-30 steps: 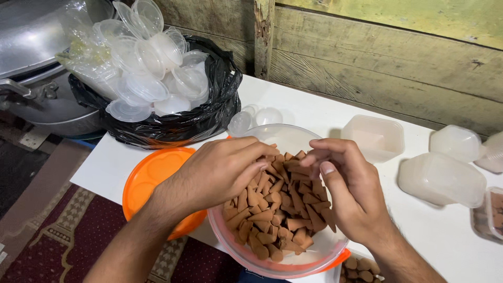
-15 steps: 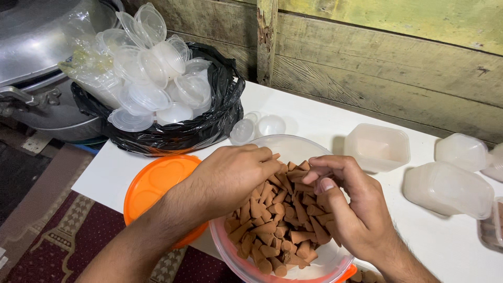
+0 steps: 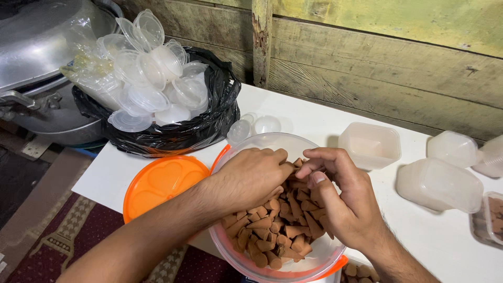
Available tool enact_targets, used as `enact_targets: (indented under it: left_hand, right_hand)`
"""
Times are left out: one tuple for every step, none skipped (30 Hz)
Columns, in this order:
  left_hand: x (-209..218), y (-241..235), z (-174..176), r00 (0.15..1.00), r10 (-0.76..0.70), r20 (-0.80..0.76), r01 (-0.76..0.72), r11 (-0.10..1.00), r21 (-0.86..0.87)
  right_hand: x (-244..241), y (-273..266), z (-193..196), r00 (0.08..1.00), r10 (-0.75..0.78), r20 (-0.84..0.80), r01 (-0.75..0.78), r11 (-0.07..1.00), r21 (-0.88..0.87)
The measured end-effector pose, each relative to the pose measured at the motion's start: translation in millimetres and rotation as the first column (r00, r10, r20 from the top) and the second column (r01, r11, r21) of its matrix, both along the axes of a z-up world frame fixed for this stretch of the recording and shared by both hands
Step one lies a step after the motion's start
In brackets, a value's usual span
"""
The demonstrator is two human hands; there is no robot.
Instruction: The person transfers small brown cone-shaped items from a large orange-lidded container into small clear plastic containers. They arrange the cones upright in rows, close the lids, and stack the filled containers on the table.
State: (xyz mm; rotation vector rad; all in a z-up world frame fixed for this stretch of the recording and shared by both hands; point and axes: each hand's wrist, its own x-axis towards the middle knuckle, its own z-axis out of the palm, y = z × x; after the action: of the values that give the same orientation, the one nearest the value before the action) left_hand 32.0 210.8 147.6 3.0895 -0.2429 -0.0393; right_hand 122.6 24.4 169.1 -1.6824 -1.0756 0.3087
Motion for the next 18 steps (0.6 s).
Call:
enact_targets:
  left_hand:
    - [3.6, -0.4, -2.6, 1.000, 0.001, 0.002, -0.001, 1.000, 0.000]
    - [7.5, -0.8, -5.1, 1.000, 0.007, -0.002, -0.007, 1.000, 0.014]
    - [12.0, -1.2, -7.3, 1.000, 0.011, -0.008, -0.011, 1.000, 0.028]
    - [12.8, -2.5, -5.9, 1.000, 0.010, -0.007, -0.010, 1.000, 0.029]
    - [13.9, -3.6, -4.6, 0.999, 0.022, -0.044, -0.020, 0.999, 0.045]
    - [14.9, -4.5, -3.4, 0.996, 0.036, -0.080, -0.031, 0.998, 0.062]
    - [17.6, -6.8, -4.3, 0.996, 0.035, -0.081, -0.030, 0.998, 0.061]
    - [20.0, -8.8, -5.3, 0.992, 0.052, -0.111, -0.044, 0.996, 0.073]
    - [21.6, -10.6, -6.4, 0.987, 0.073, -0.141, -0.061, 0.995, 0.084]
    - [26.1, -12.4, -6.4, 0.987, 0.076, -0.141, -0.065, 0.994, 0.082]
    - [30.6, -13.9, -6.0, 0.972, 0.091, -0.218, -0.070, 0.992, 0.103]
    - [35.3, -15.6, -5.5, 0.950, 0.107, -0.293, -0.073, 0.990, 0.123]
    - [37.3, -15.4, -4.8, 0.950, 0.109, -0.291, -0.076, 0.990, 0.123]
    - [39.7, -15.5, -4.0, 0.946, 0.132, -0.297, -0.106, 0.989, 0.102]
    - [42.8, -16.0, -3.2, 0.941, 0.151, -0.304, -0.132, 0.988, 0.082]
    - [43.2, -16.2, -1.2, 0.941, 0.149, -0.304, -0.130, 0.988, 0.083]
    - [43.8, -16.4, 0.8, 0.933, 0.142, -0.330, -0.121, 0.989, 0.082]
    - [44.4, -16.7, 2.7, 0.925, 0.134, -0.356, -0.112, 0.990, 0.081]
  right_hand:
    - [0.2, 0.0, -1.0, 1.000, 0.001, 0.002, -0.001, 1.000, 0.000]
    - [0.6, 0.0, -2.0, 1.000, 0.010, 0.006, -0.010, 1.000, 0.001]
    - [1.2, -0.2, -2.8, 1.000, 0.017, 0.008, -0.017, 1.000, 0.003]
    - [1.3, -0.4, -2.4, 1.000, 0.015, 0.008, -0.015, 1.000, 0.003]
    - [1.4, -0.5, -2.2, 1.000, 0.017, 0.014, -0.017, 1.000, 0.000]
    - [1.3, -0.5, -2.2, 1.000, 0.018, 0.020, -0.018, 1.000, -0.003]
    - [1.6, -0.8, -2.0, 1.000, 0.018, 0.020, -0.017, 1.000, -0.003]
    - [1.5, -0.9, -2.0, 1.000, 0.013, 0.023, -0.013, 1.000, -0.006]
    - [1.3, -0.5, -1.8, 1.000, 0.012, 0.027, -0.012, 1.000, -0.010]
    - [0.8, -0.5, -1.8, 1.000, 0.016, 0.027, -0.015, 1.000, -0.012]
    - [0.7, -0.3, -1.5, 1.000, 0.017, 0.022, -0.017, 1.000, -0.007]
    - [0.7, -0.3, -0.9, 1.000, 0.019, 0.017, -0.019, 1.000, -0.003]
    - [0.5, 0.2, -2.1, 1.000, 0.021, 0.019, -0.021, 1.000, -0.003]
    - [0.9, 0.4, -3.2, 1.000, 0.026, 0.003, -0.026, 1.000, 0.012]
    - [1.2, 0.0, -4.6, 1.000, 0.027, -0.014, -0.027, 0.999, 0.028]
    - [1.2, -0.2, -3.8, 1.000, 0.025, -0.014, -0.025, 0.999, 0.029]
    - [1.1, -0.5, -2.9, 1.000, 0.025, -0.007, -0.025, 0.999, 0.022]
    - [1.0, -0.7, -2.2, 1.000, 0.026, 0.000, -0.026, 1.000, 0.015]
